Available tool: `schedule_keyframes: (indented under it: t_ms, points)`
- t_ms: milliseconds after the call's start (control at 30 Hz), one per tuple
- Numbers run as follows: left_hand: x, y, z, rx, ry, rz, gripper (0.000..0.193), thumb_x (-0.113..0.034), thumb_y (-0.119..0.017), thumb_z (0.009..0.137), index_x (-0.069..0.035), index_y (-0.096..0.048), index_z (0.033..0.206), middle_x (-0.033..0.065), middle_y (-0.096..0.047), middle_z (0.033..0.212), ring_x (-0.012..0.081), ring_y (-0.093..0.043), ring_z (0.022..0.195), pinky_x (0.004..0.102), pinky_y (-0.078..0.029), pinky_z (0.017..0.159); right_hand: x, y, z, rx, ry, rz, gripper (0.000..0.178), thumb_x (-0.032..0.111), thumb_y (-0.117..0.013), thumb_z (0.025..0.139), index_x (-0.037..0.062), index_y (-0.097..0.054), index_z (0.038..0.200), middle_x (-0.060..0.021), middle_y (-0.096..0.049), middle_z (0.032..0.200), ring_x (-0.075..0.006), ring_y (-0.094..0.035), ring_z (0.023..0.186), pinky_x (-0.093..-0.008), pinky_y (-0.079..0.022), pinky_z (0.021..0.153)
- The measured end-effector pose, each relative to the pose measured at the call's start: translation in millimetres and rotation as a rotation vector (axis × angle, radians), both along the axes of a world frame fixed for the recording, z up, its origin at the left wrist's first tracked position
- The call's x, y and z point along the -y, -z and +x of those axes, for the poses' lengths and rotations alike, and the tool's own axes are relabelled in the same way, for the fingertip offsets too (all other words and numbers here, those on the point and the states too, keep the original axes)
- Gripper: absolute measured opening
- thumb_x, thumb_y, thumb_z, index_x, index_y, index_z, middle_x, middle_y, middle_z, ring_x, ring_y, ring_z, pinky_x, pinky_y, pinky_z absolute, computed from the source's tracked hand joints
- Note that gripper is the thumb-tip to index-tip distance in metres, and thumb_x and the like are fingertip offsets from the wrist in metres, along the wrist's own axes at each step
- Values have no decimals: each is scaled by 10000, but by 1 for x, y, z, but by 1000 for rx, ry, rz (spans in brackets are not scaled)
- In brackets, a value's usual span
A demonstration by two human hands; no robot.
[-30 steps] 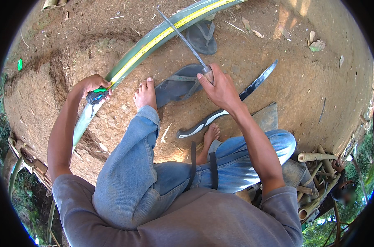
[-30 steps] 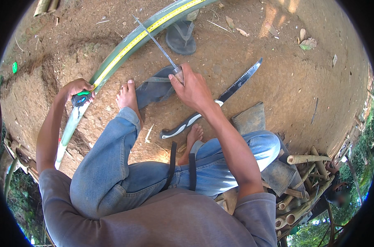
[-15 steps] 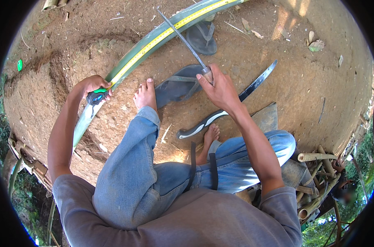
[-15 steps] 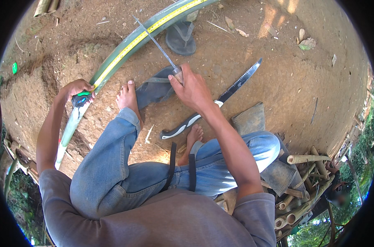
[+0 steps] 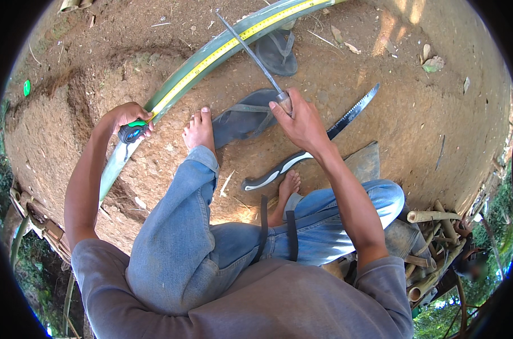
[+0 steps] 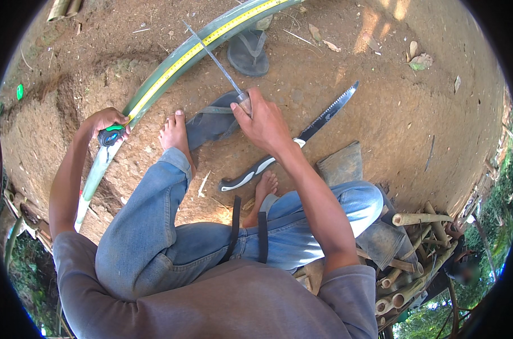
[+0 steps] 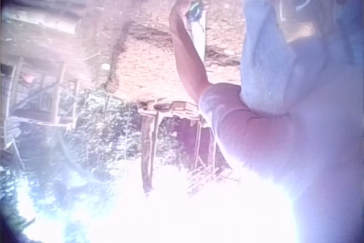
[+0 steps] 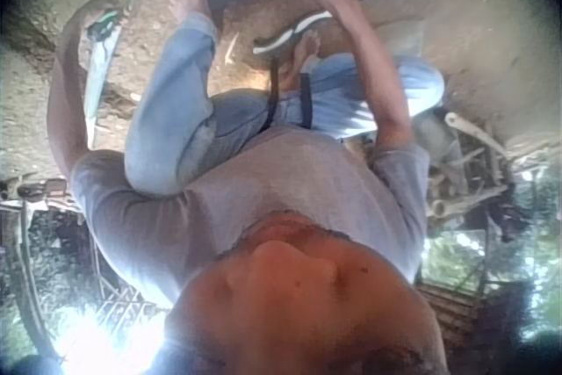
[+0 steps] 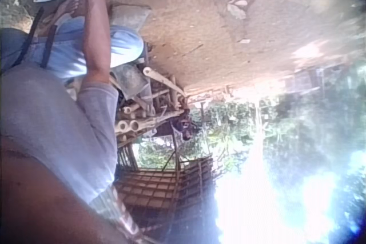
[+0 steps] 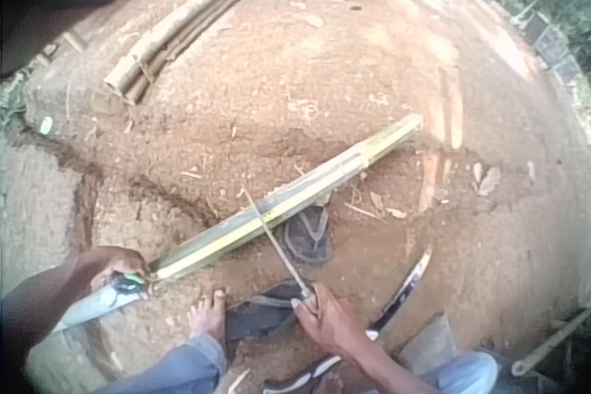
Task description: The person measures a long green bamboo pole with a tape measure and marks a cut line. They then use a hand saw to cut the bamboo pole at the marked point while sitting on the ground.
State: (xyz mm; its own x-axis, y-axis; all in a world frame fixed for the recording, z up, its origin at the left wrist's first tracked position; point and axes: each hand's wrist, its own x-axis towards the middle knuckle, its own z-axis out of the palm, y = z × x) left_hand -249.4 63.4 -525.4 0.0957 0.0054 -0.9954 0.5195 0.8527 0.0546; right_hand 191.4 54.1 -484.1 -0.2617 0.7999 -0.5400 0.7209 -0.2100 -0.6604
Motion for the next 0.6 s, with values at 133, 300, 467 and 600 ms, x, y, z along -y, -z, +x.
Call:
schedule_keyframes:
  t_ms: [133,300,467,600]
  points:
    - [-4,-4,5,-1,22,-3,331,-210,-549,1039,91,-672,984,185,-699,875,237,-698,734,349,-594,660,5,9,2,-24,26,72,436,411,-626,980,-12,-528,1023,-193,-550,682,-369,-583,645,-468,-438,627]
    - [-1,-2,3,-4,22,9,330,-214,-548,1040,88,-670,986,180,-697,871,237,-696,729,350,-591,651,1,1,-1,-1,7,24,418,367,-621,975,-25,-536,1091,-279,-632,820,-469,-634,791,-532,-473,709]
    - [-2,1,0,3,6,-24,323,-213,-545,1041,81,-667,991,179,-696,870,235,-694,723,351,-586,635,0,1,-1,-9,21,14,412,347,-619,971,-30,-543,1118,-317,-668,875,-518,-653,861,-564,-490,749]
    - [-1,1,-1,4,12,-11,324,-218,-545,1041,77,-666,985,180,-696,869,231,-691,719,349,-583,624,1,1,-1,-21,30,10,407,347,-620,970,-26,-542,1115,-314,-668,861,-519,-653,859,-565,-489,748]
